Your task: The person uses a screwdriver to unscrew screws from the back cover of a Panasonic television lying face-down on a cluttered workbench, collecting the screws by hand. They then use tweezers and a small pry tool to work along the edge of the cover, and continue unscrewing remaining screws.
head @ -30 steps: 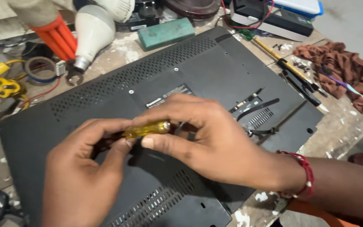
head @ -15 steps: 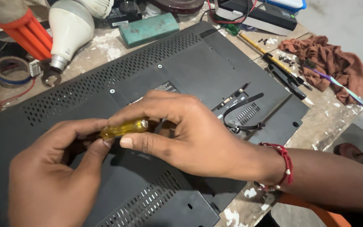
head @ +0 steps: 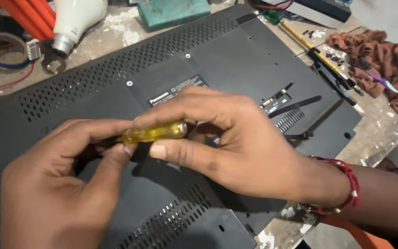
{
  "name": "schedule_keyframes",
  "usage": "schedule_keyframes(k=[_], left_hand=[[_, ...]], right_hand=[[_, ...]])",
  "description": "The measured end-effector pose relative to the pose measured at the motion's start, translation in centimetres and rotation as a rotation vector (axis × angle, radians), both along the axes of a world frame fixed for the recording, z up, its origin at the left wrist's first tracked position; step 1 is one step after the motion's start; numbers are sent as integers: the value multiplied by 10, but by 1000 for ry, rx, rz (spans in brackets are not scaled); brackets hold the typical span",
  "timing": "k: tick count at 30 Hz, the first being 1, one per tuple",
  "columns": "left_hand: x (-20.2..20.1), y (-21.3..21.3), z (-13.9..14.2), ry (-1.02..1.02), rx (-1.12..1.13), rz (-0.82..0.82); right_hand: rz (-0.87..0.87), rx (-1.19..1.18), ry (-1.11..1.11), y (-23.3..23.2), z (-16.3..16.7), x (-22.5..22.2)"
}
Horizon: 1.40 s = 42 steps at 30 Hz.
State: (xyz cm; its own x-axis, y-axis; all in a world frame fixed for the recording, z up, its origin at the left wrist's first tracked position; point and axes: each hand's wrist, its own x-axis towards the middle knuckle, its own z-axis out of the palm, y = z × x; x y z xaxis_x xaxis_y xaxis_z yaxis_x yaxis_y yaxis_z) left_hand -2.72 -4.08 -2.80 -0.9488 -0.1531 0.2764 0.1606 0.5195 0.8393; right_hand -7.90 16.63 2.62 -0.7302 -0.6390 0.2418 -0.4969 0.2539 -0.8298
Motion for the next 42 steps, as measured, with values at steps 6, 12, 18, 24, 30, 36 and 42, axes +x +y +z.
schedule_keyframes(k=[6,12,18,24,30,36,42], left_hand=[[2,3,-1,64,95,-106],[6,3,0,81,113,-335],[8,1,-2,37,91,-338],[6,1,-3,-59,79,-301],[5,0,-2,-21,77,-316],[7,2,1,-17,121,-308],[15,8,5,54,78,-337]], right_hand=[[-102,-118,-243,6,-8,4],[-176,-120,-48,58,5,38],[-168,-35,-149,87,0,68],[-11,-3,-250,92,-3,60],[154,67,-218,84,2,47],[372,260,-128,72,20,34],[368,376,101,66,42,55]])
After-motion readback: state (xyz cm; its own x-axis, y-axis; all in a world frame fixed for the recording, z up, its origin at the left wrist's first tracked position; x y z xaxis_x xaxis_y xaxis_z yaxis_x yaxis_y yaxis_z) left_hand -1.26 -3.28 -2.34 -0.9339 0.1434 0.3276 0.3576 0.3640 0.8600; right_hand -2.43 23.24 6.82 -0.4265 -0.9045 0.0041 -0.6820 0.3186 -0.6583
